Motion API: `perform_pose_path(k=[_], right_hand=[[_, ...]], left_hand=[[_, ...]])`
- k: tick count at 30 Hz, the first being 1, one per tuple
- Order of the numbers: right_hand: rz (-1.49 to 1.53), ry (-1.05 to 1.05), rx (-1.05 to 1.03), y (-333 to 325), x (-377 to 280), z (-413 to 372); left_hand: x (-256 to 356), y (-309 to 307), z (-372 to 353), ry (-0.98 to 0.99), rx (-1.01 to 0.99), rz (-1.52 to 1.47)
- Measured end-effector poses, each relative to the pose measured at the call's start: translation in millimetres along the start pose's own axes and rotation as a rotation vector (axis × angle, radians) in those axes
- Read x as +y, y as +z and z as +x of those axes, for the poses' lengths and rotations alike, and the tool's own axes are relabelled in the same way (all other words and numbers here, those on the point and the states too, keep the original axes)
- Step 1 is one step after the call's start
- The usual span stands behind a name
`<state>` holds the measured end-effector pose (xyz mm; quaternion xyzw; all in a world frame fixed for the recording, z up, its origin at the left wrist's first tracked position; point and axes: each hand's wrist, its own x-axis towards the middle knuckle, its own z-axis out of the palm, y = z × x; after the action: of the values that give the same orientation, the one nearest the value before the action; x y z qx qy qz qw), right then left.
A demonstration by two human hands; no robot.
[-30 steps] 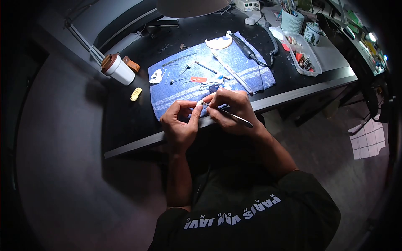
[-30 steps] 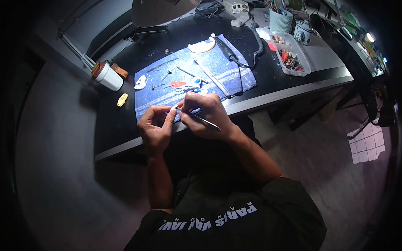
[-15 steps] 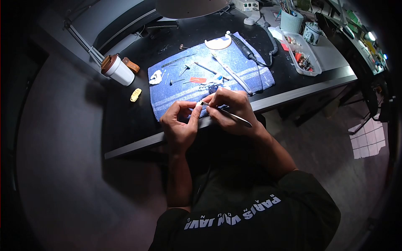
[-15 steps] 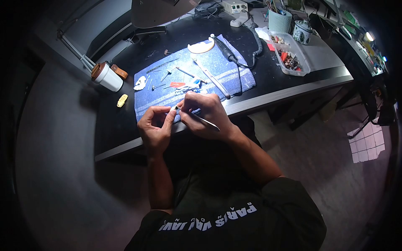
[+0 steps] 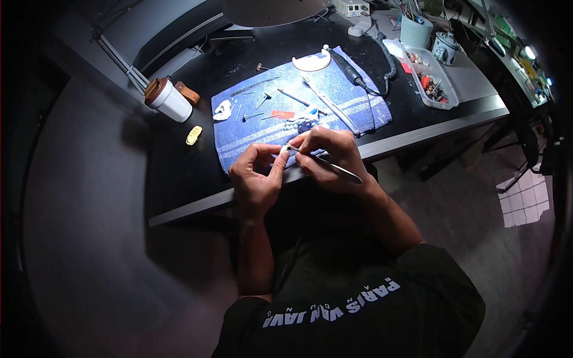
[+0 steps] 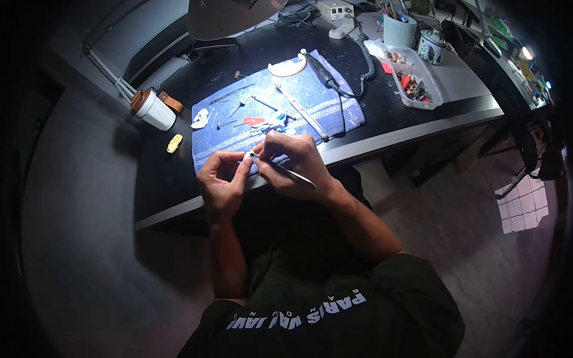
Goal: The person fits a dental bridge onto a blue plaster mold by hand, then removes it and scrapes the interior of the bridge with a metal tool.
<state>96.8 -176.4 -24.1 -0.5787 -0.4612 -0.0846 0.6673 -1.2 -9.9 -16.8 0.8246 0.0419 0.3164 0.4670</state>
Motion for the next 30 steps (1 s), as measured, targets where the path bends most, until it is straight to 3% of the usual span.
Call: perform_pose_path(k=[30], right_hand=[[0.016, 0.022, -0.007, -0.4, 0.4, -1.4]], left_hand=[[3.0, -0.1, 0.6, 0.003, -0.023, -0.007]])
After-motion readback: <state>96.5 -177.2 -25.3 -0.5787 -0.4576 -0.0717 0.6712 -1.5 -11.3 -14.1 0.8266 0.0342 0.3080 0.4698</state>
